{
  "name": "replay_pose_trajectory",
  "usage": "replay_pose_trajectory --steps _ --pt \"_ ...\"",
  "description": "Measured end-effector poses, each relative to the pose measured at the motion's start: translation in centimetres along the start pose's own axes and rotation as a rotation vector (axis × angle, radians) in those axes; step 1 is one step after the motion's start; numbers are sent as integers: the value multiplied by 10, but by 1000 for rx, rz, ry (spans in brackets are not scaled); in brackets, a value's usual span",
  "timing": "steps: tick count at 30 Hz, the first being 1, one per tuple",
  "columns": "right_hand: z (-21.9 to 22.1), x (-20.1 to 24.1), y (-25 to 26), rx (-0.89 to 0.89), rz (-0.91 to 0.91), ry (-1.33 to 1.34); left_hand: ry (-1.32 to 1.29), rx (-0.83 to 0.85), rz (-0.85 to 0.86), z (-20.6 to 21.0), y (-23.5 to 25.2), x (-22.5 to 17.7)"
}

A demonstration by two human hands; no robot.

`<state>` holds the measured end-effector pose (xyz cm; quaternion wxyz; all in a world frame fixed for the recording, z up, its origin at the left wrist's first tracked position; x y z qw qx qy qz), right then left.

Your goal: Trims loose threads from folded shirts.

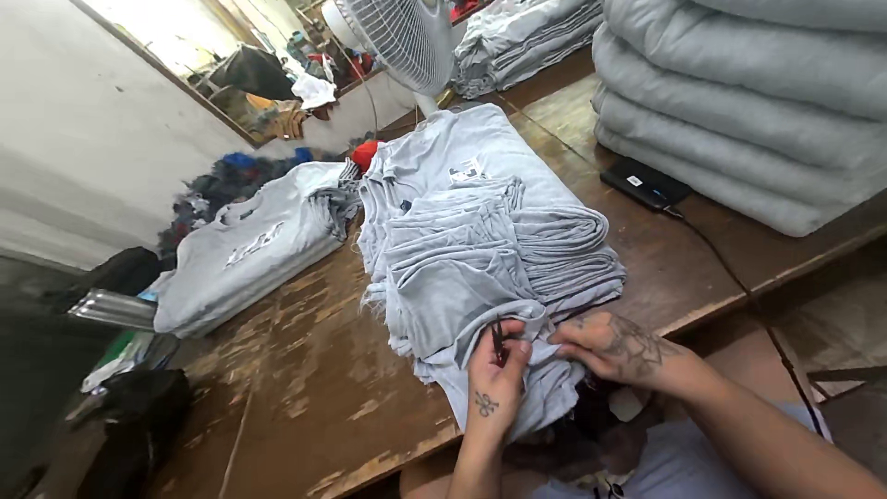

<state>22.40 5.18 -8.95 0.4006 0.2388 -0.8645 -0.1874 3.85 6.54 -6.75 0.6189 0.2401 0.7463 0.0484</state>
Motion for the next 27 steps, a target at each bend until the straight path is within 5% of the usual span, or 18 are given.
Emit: replay_pose_trajectory --steps 11,17,22,27 --pt "-46 2 -19 64 76 -65 -46 -62 14 1 6 4" --pt "9 12 3 -101 27 -143 -60 -92 8 1 3 4" --pt "-13 10 -10 31 60 -161 239 140 167 -1 -6 -3" --pt "-28 14 -25 -94 -63 -166 696 444 521 -8 -5 -35"
Point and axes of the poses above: each hand's wrist, its own y-axis towards the middle knuckle, its own z-axis out of the palm, x = y × z, the point moved 3 cm from there along y, towards the middle knuckle, and after that the axes turned 12 degrees about z, right-handed, at the moved point
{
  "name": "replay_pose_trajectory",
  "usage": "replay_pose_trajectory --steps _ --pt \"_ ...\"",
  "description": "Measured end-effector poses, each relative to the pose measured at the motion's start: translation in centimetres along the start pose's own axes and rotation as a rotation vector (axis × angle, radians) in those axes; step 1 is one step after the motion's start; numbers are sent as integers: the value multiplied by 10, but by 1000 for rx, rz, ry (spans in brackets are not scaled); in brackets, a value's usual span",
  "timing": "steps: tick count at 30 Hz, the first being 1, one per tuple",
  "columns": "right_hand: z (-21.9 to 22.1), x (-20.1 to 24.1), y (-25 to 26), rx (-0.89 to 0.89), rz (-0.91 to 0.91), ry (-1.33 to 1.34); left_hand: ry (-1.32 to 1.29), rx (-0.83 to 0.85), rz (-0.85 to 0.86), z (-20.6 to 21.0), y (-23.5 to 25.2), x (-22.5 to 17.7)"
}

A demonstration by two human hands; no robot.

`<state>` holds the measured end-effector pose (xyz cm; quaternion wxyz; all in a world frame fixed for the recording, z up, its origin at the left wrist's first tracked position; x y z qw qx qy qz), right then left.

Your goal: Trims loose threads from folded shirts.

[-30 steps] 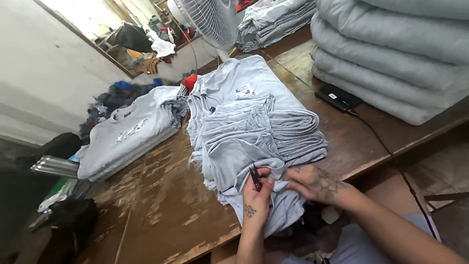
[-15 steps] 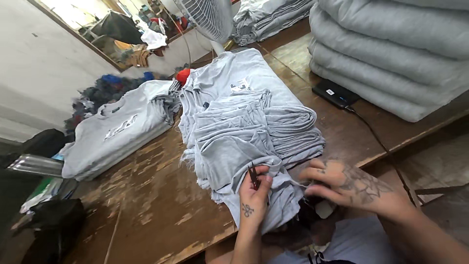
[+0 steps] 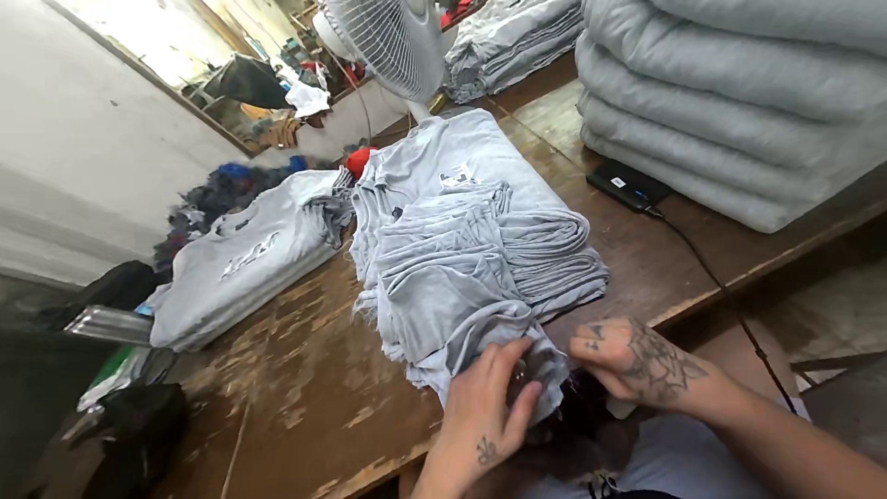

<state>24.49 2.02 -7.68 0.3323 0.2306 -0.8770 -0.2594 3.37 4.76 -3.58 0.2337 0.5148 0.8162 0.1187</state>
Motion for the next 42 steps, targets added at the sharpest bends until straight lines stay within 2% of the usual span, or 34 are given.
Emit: replay_pose_trajectory --steps 2,5,11,15,17,19,21,22,24,25,26,27,29,30,31,32,34,35,37,39,42 --pt "0 2 -4 -21 9 -2 111 72 129 -11 5 -6" --pt "4 7 -5 -64 4 5 274 157 206 -16 14 -11" --pt "11 14 0 -170 13 41 389 146 234 -23 15 -18" --pt "14 24 3 -175 4 206 487 118 199 -15 13 -16" --pt "10 30 -1 -80 -41 289 430 97 126 -20 8 -8" --pt "4 35 -13 108 -89 303 250 8 5 -26 -2 -1" --pt "-4 37 -19 155 -119 293 103 -64 -135 -22 -18 9" --pt "-9 36 -19 121 -124 283 56 -27 -200 -16 -27 14" --pt "-16 34 -11 29 -129 207 -75 197 -270 -11 -38 26" --pt "-17 34 -4 17 -144 160 -122 227 -268 -16 -41 33" --pt "-16 35 3 26 -169 117 -136 86 -281 -29 -43 39" --pt "-10 37 12 48 -203 75 -137 -224 -328 -47 -43 40" --pt "7 41 34 145 -249 -16 -197 -969 -373 -75 -33 33" --pt "19 43 49 198 -246 -63 -233 -1164 -300 -81 -27 28" --pt "31 43 69 241 -224 -98 -280 -1189 -212 -79 -22 19" --pt "43 43 91 246 -197 -121 -308 -1088 -159 -69 -18 9" --pt "68 40 137 210 -129 -139 -282 -749 -94 -45 -13 -4" --pt "77 41 158 278 -65 -160 -287 -641 -64 -33 -13 -3" --pt "93 42 186 476 59 -211 -346 -540 -89 -15 -21 8" --pt "105 43 190 527 90 -210 -307 -340 -172 -5 -38 17" --pt "102 40 176 505 40 -174 -96 276 -358 5 -58 10"
Point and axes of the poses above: each hand's wrist, its own y-axis towards the middle knuckle, its own z-axis out of the palm, x = y × z, the point moved 3 cm from there along y, towards the middle knuckle, and after that the axes turned 12 degrees about z, right-handed, at the moved point
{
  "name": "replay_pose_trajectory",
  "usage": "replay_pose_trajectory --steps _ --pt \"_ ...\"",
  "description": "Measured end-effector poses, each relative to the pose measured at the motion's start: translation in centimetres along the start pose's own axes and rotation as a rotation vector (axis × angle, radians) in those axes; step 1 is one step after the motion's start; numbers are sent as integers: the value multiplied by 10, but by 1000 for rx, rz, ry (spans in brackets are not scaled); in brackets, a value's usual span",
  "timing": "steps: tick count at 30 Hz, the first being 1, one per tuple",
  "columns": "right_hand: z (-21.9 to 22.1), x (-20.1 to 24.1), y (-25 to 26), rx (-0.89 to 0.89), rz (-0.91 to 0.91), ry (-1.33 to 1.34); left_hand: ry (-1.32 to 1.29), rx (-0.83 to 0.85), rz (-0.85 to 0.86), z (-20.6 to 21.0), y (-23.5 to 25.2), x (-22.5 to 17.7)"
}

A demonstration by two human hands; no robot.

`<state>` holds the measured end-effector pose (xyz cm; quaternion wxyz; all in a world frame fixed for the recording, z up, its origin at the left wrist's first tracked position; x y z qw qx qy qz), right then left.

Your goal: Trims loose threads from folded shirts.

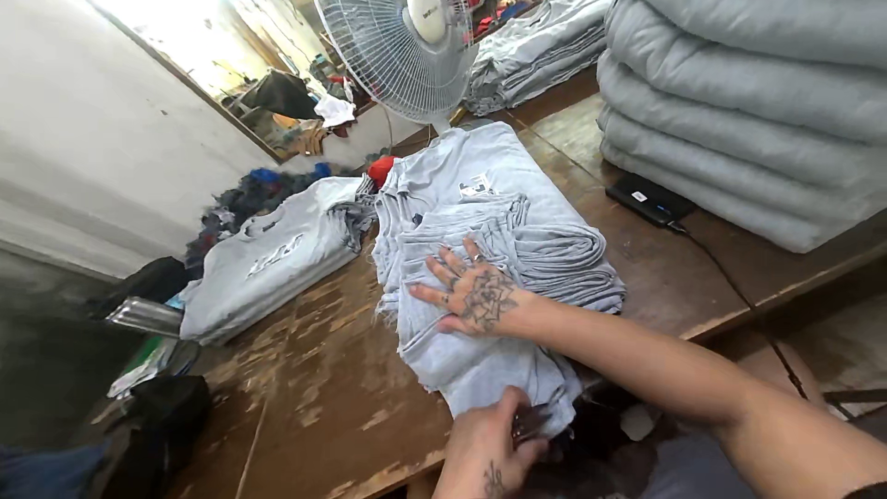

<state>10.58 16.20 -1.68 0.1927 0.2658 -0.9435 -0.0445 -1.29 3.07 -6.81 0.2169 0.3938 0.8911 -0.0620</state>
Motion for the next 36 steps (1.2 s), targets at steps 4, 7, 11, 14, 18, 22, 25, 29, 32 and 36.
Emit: replay_pose_trajectory --steps 4,7,11,14,18,22,25,29,32,36 --pt "-16 -24 -72 -361 -127 236 -92 -187 73 0 -18 10" --pt "-14 -36 -133 -675 -58 340 -140 -338 51 -3 -22 18" --pt "30 -8 -147 -494 -23 297 -101 -424 67 -13 -3 12" --pt "40 -1 -120 -398 8 263 -27 -409 232 -18 12 -4" --pt "14 -25 -129 -667 -40 205 -254 -272 185 -37 -4 -8" --pt "47 -34 -159 -564 -112 128 -166 119 30 -28 -3 -3" --pt "52 -37 -164 -543 -81 139 -271 72 109 -15 15 -10" --pt "51 -44 -166 -616 -24 156 -717 -367 -32 9 42 7" --pt "50 -46 -167 -630 13 144 -568 -452 -37 17 44 12" --pt "47 -46 -159 -597 47 175 -139 -110 23 7 29 -7"
Point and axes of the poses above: each hand's wrist, its own y-axis towards the middle knuckle, its own z-axis out of the palm, x = y × z, the point moved 3 cm from there along y, towards the middle knuckle, and after that the axes turned 12 degrees about z, right-handed, at the moved point
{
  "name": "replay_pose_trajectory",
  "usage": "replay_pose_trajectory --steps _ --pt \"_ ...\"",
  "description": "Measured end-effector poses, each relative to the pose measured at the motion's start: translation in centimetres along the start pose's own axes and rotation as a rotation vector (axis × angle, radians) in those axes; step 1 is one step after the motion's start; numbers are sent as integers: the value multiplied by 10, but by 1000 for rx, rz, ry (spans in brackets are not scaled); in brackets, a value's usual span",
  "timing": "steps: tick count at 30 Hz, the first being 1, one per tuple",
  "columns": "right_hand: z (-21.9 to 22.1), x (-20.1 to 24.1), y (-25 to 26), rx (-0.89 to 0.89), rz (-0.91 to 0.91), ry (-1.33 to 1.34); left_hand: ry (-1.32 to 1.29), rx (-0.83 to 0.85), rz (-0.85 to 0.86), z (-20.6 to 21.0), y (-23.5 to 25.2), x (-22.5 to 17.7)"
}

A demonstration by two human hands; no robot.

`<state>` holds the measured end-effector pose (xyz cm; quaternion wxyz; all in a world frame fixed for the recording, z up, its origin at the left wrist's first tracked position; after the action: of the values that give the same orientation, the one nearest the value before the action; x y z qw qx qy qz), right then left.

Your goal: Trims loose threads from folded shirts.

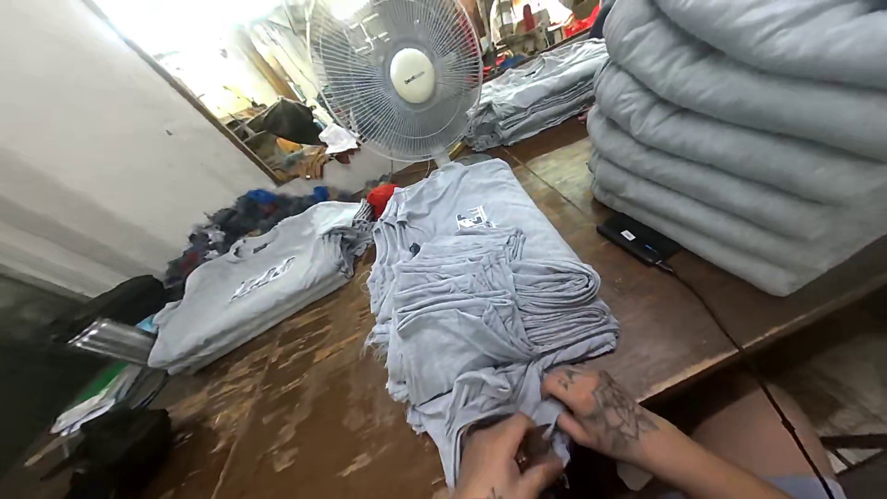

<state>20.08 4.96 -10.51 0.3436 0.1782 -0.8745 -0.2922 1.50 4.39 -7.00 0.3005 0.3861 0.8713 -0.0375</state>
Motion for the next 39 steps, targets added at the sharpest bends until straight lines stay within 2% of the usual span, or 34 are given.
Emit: replay_pose_trajectory --steps 3,5,7,9,10,12,13,15,17,22,25,30,33,37,39 --pt "-1 0 1 11 -16 48 28 -65 153 -8 -8 7" --pt "-3 5 -2 8 -87 64 -62 -110 222 -19 -18 9" --pt "-8 9 -10 37 -140 55 -151 6 254 -28 -27 12" --pt "-16 9 -16 126 -123 43 -106 162 205 -27 -28 19" --pt "-21 9 -16 159 -99 44 -81 177 184 -25 -25 19" --pt "-25 6 -12 191 -62 55 -176 42 225 -23 -8 6" --pt "-23 5 -10 183 -59 67 -329 -68 220 -18 5 -4" --pt "-18 1 -13 121 -77 119 -563 -261 111 -1 30 -17" --pt "-25 -5 -19 115 -68 162 -627 -367 -12 12 40 -10" --pt "-62 -17 -33 308 -19 65 -996 -519 16 12 30 15" --pt "-59 -4 -22 284 -11 66 -1001 -532 22 13 34 12" --pt "-22 3 -9 135 62 84 -975 -535 76 16 34 10" --pt "-18 -4 -6 178 98 183 -959 -530 86 15 32 11" --pt "-9 1 3 210 -2 119 -938 -507 97 16 34 11" --pt "-12 -3 2 200 -7 186 -914 -490 97 17 34 9"
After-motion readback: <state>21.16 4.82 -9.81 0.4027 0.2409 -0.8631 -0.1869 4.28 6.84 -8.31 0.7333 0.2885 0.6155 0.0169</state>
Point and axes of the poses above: each hand's wrist, its own y-axis towards the middle knuckle, its own z-axis out of the palm, x = y × z, the point moved 3 cm from there along y, towards the middle knuckle, and after that the axes turned 12 degrees about z, right-handed, at the moved point
